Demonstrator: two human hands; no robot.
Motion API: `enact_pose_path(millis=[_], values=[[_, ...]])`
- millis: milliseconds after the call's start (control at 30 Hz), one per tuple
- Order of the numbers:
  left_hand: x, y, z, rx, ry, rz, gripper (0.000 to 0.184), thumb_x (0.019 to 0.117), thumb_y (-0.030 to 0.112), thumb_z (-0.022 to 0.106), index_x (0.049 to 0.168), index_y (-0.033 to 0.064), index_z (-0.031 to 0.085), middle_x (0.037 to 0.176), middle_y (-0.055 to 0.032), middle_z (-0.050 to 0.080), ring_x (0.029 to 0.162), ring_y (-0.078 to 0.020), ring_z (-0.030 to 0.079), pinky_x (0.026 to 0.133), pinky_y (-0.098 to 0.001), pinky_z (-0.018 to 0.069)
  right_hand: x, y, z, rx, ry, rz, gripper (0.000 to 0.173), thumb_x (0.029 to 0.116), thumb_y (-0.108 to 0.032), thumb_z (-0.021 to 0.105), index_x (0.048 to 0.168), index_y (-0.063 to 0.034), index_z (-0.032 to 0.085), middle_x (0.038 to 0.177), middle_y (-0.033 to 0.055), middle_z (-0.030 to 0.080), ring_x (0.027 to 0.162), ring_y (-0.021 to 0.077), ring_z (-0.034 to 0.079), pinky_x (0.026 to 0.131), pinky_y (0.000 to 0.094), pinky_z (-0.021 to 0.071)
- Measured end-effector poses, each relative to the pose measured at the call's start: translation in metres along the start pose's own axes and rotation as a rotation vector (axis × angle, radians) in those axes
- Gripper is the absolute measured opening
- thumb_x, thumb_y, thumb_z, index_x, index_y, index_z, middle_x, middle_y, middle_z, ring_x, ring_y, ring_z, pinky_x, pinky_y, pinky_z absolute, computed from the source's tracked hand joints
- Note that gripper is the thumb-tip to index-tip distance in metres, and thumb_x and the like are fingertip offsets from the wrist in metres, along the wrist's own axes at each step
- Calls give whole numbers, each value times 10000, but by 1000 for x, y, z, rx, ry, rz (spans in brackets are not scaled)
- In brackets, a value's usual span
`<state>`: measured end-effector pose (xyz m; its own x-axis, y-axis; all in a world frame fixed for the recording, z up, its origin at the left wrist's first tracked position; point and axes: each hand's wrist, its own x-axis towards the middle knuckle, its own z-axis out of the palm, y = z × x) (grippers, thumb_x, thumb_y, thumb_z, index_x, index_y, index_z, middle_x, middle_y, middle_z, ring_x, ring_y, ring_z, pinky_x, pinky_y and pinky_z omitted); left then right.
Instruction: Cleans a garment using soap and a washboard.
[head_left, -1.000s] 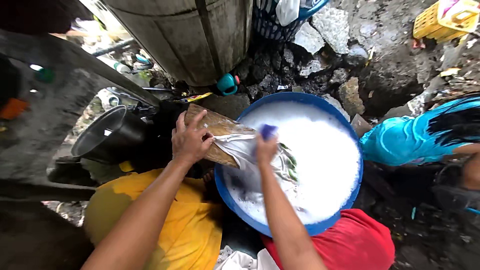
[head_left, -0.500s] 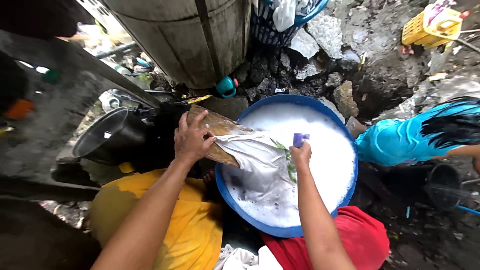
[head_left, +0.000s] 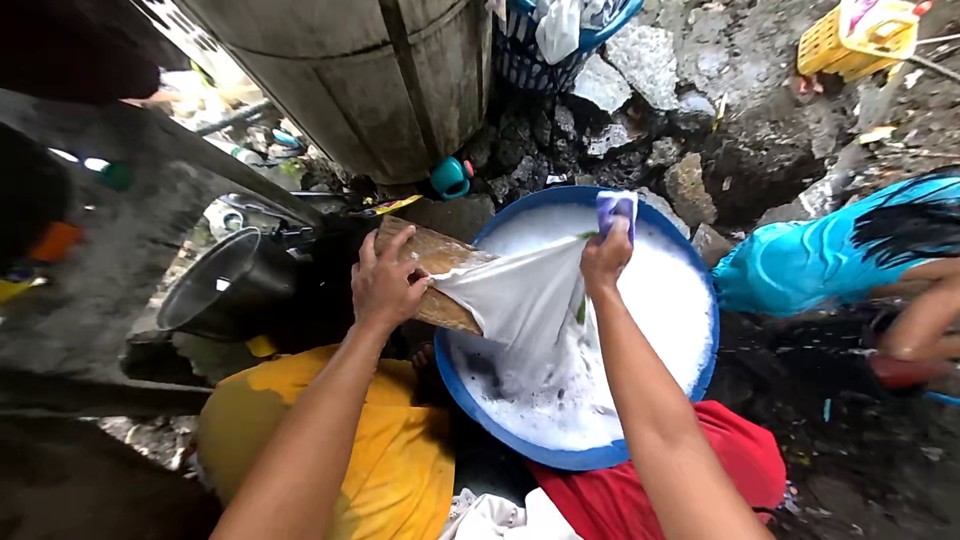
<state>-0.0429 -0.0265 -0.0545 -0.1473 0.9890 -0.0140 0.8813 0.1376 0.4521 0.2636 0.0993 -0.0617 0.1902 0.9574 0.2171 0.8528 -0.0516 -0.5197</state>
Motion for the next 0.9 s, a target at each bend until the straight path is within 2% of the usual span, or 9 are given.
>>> enact_pose_path(millis=[167, 267, 367, 400, 467, 633, 767, 833, 900], values=[[0, 2, 0, 10, 20, 2, 146, 934, 234, 736, 986, 114, 799, 1633, -13, 400, 1514, -461, 240, 1050, -723, 336, 23, -40, 10, 59, -377, 163, 533, 938, 8, 576, 1443, 107, 441, 1382, 350, 555, 1316, 474, 548, 1078, 609, 448], [0, 2, 1, -6, 14, -12, 166, 936, 238, 739, 1018, 107, 799, 1629, -34, 405, 1515, -467, 236, 1063, -737, 318, -19, -96, 23, 284, -397, 28, 630, 872, -39, 721, 1419, 137, 462, 1390, 348, 544, 1304, 447, 559, 1083, 554, 475], [-3, 4, -2, -10, 25, -63, 400, 898, 238, 768, 1277, 129, 705, 1617, -156, 387, 1468, -510, 315, 1031, -740, 368, -98, -151, 28, 389, -431, -191, 539, 894, -191, 773, 1319, 65, 563, 1230, 254, 667, 1077, 374, 698, 899, 545, 582], [-3, 5, -3, -7, 29, -55, 436, 894, 220, 761, 1312, 125, 677, 1609, -181, 384, 1451, -526, 330, 1014, -745, 377, -116, -147, 34, 378, -411, -257, 518, 899, -240, 773, 1293, 52, 607, 1188, 233, 697, 1012, 365, 725, 834, 550, 599], [-3, 2, 3, -10, 48, 24, 206, 911, 200, 759, 1074, 75, 776, 1607, -99, 429, 1484, -506, 282, 1023, -750, 353, -126, -95, 38, 272, -431, -194, 529, 965, -297, 711, 1360, 38, 600, 1172, 244, 715, 1010, 406, 726, 833, 599, 585], [-2, 0, 4, 14, 37, 35, 159, 936, 236, 724, 986, 101, 792, 1625, -39, 410, 1502, -481, 256, 1037, -734, 342, -105, 71, 33, 48, -343, 485, 679, 975, -404, 692, 1456, 13, 456, 1223, 311, 667, 1153, 490, 647, 972, 663, 492], [-1, 0, 4, 9, 34, 33, 154, 936, 227, 731, 988, 96, 793, 1630, -35, 401, 1504, -478, 250, 1041, -731, 337, -121, -44, 33, 319, -328, 331, 591, 1001, -302, 670, 1430, 58, 481, 1229, 311, 657, 1157, 470, 642, 989, 629, 510], [-3, 1, 2, 15, 16, 29, 155, 935, 203, 734, 1022, 88, 792, 1628, -51, 405, 1499, -489, 254, 1033, -737, 342, -148, -115, 41, 325, -427, 90, 541, 990, -347, 684, 1349, 32, 541, 1037, 247, 725, 959, 424, 723, 818, 608, 577], [-4, 3, 0, 17, 4, 21, 170, 937, 208, 737, 1043, 88, 793, 1631, -53, 400, 1502, -489, 253, 1044, -742, 335, -157, -109, 45, 304, -474, -11, 554, 988, -401, 680, 1343, 7, 560, 1006, 225, 730, 915, 407, 732, 763, 608, 583]])
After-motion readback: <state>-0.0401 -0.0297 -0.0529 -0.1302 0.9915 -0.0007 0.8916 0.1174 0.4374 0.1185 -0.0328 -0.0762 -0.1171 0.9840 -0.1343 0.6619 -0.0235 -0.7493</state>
